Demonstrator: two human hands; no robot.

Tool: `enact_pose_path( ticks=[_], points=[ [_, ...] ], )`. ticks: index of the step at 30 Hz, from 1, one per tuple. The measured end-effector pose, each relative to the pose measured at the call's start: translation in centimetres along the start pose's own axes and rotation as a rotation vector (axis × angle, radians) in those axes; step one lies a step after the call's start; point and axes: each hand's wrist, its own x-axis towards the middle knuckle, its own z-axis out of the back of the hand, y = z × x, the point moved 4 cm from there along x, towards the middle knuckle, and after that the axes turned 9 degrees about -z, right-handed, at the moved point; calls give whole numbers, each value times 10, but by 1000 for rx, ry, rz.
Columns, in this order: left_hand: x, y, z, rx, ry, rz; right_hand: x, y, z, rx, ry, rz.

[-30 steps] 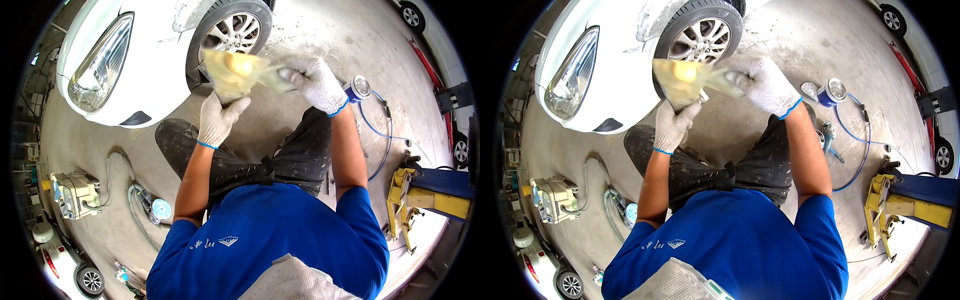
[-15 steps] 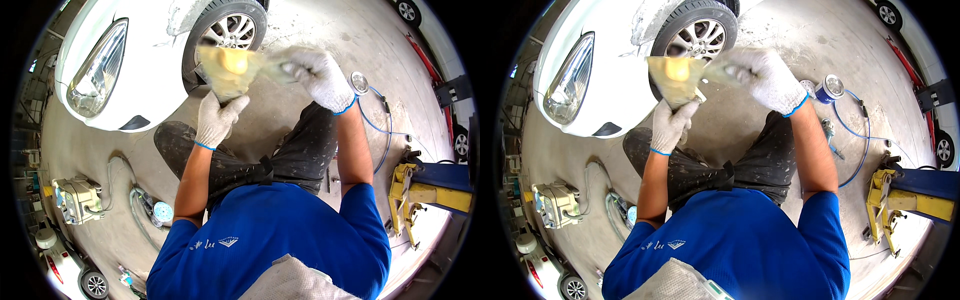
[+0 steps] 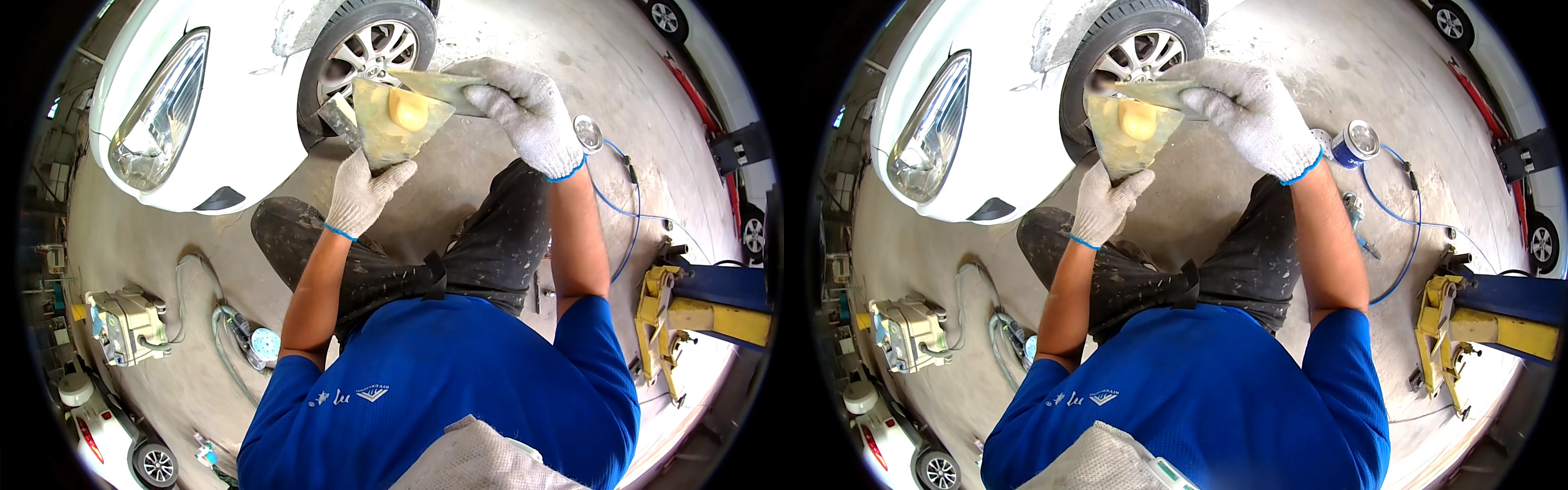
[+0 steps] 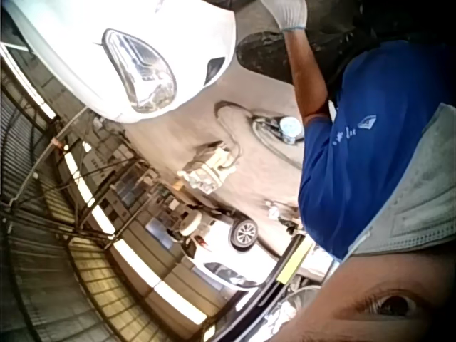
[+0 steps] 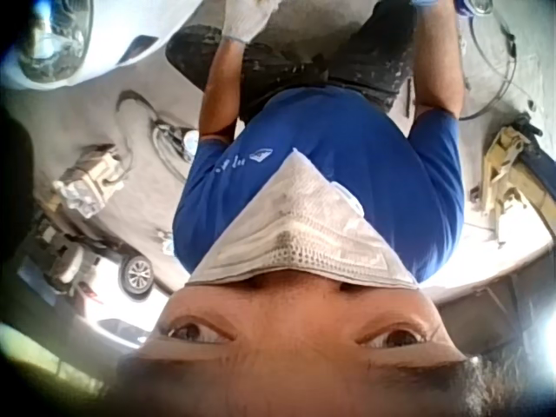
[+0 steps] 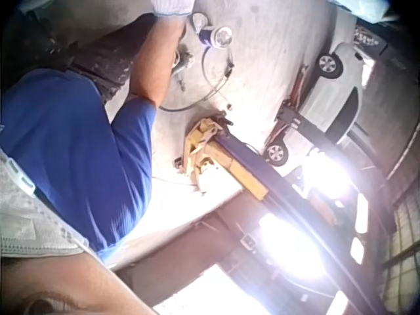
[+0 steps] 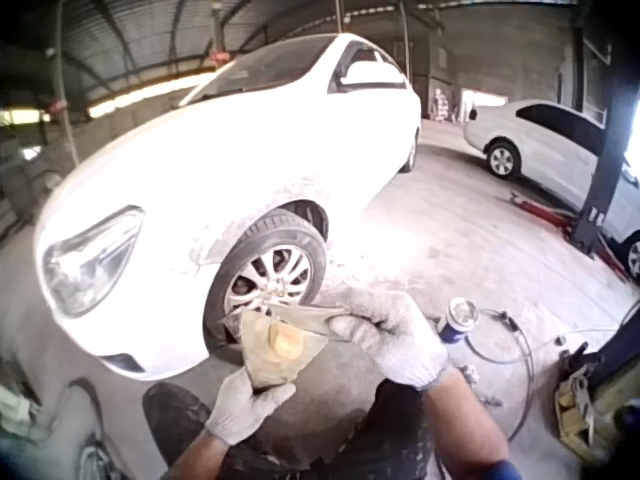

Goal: The person mixes a yellow paste on a metal spatula, then applies it to the front fender of a white car using a spreader. They smooth the filler over the surface near the wheel arch and continue spreading it evenly.

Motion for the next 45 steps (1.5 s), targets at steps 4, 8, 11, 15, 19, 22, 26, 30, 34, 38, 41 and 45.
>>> enact_pose_path(
  ticks=[4,8,11,15,19,22,26,30,34,38,41,45],
  points=[
    [-3,-16,8,-199,-65,28,5,-3,4,-136,100,-65],
    [6,2,18,-368,-74,-4,10,-19,8,59,-29,-131],
    [-7,2,3,-226,50,34,20,-24,8,264,-113,-168],
    [-16,6,2,-125,134,88,10,-36,-13,303,10,-244],
    [-9,25,13,-444,37,125,6,-44,-18,101,165,-249],
    [-8,24,14,-186,118,142,11,-42,-16,492,-6,-276],
    [-8,22,18,8,113,8,7,-53,-27,176,135,-296],
    [-2,46,38,-572,-13,82,3,-40,-29,133,136,-279],
    [-18,38,14,-75,141,91,10,-43,-34,345,-23,-337],
    [-18,26,25,-36,80,124,5,-41,-46,251,80,-260],
    [-20,52,43,-535,-173,71,1,-34,-47,25,188,-288],
    [-30,22,23,-37,58,-47,9,-46,-63,507,20,-509]
  ],
)
